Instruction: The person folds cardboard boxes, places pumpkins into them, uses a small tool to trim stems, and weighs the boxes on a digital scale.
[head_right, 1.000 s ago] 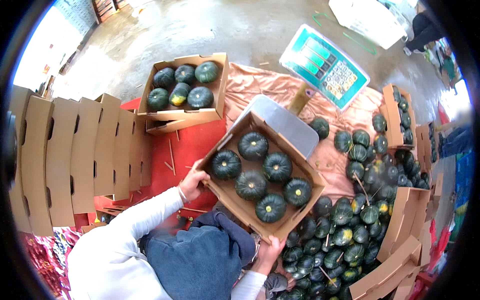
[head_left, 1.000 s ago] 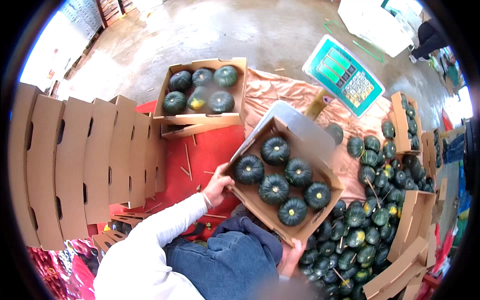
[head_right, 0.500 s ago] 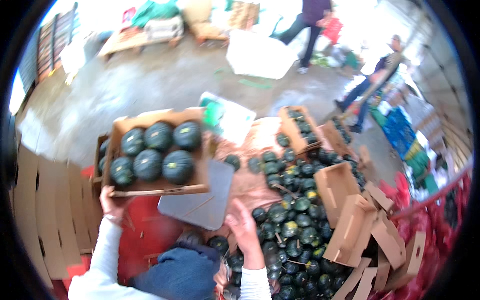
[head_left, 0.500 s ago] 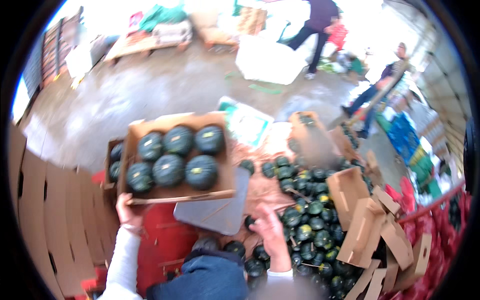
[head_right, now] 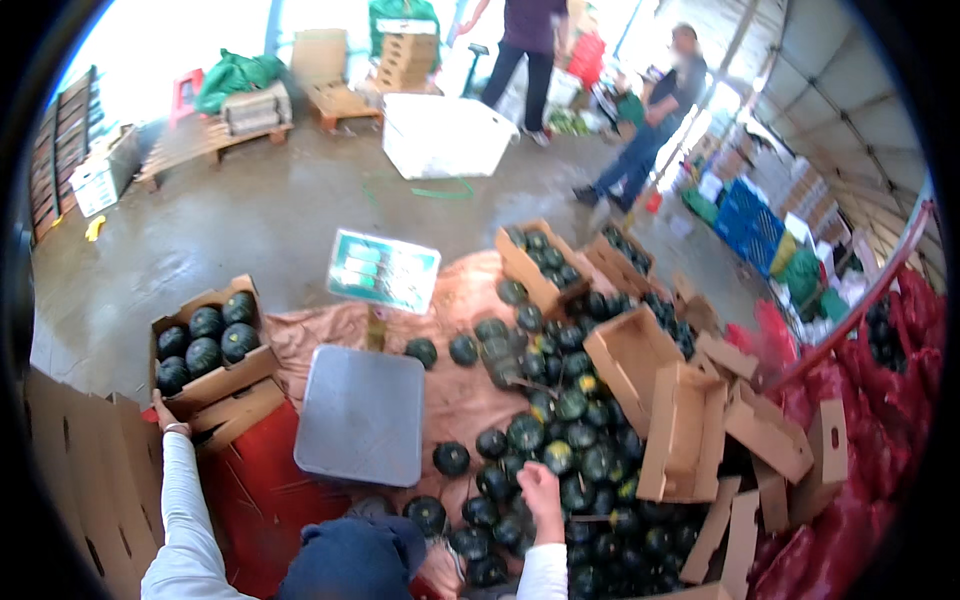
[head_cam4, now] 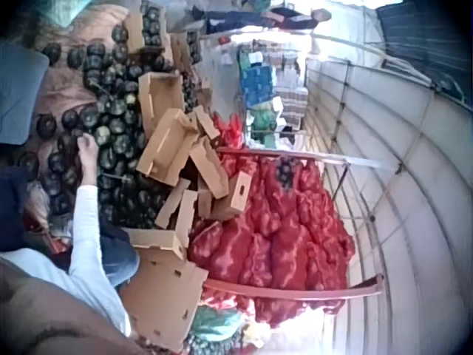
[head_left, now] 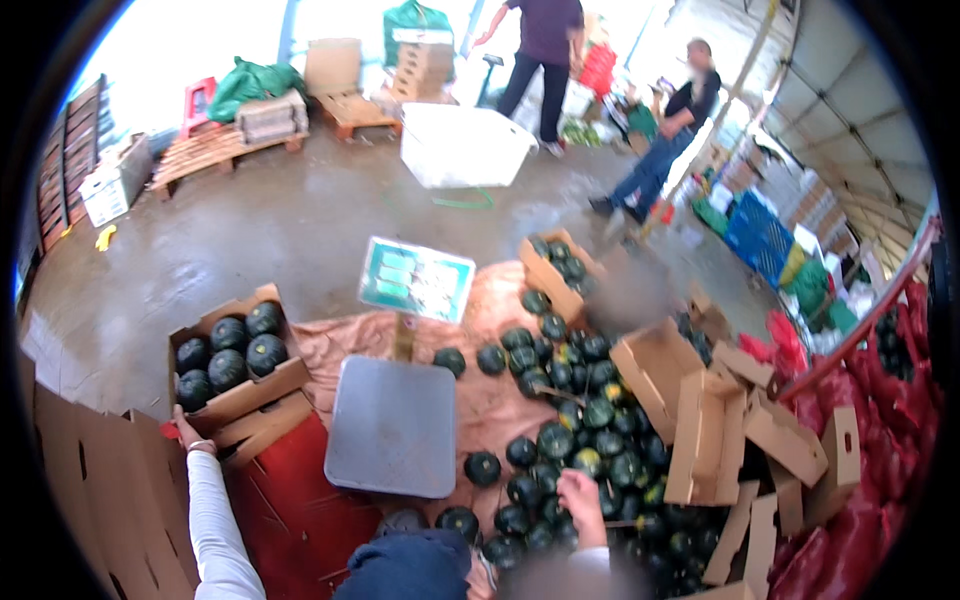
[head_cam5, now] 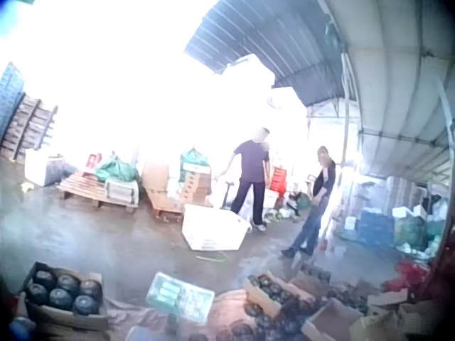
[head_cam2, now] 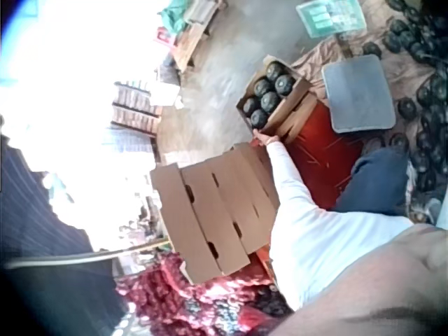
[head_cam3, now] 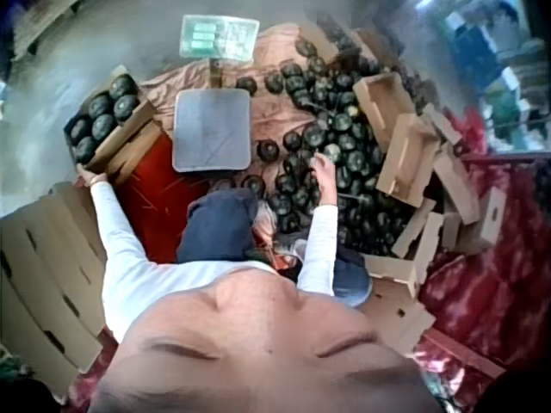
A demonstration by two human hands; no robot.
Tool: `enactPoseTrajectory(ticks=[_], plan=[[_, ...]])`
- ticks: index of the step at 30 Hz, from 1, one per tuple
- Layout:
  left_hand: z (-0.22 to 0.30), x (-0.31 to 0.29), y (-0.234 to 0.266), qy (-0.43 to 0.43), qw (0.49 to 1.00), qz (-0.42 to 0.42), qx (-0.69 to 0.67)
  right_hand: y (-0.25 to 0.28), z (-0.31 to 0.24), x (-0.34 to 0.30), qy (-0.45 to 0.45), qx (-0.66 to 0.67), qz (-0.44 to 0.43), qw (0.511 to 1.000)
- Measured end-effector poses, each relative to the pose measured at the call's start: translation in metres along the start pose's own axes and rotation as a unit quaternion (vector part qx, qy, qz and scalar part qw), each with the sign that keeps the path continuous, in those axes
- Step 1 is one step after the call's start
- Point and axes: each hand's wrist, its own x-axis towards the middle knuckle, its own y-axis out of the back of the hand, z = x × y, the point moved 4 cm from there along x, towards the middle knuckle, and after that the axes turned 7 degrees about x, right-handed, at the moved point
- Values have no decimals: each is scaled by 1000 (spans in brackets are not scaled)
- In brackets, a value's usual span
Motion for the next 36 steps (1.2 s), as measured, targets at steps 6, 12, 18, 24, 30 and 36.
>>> enactPoseTrajectory(ticks=[6,12,18,24,30,36], plan=[[9,-54,-18,191,956,-169,147,91,-42,45,189,-227,240,925],[27,-32,19,184,953,-229,74,182,-85,65,24,-501,500,706],[-77,-184,34,252,916,-234,208,263,-64,68,27,-482,350,803],[-88,-361,-85,88,760,-531,364,75,-88,10,190,-595,65,778],[-123,-377,-138,-11,613,-591,523,-54,-22,-39,368,-590,-197,691],[-122,-319,-154,-310,454,-480,683,-149,3,-15,475,-452,-141,741]])
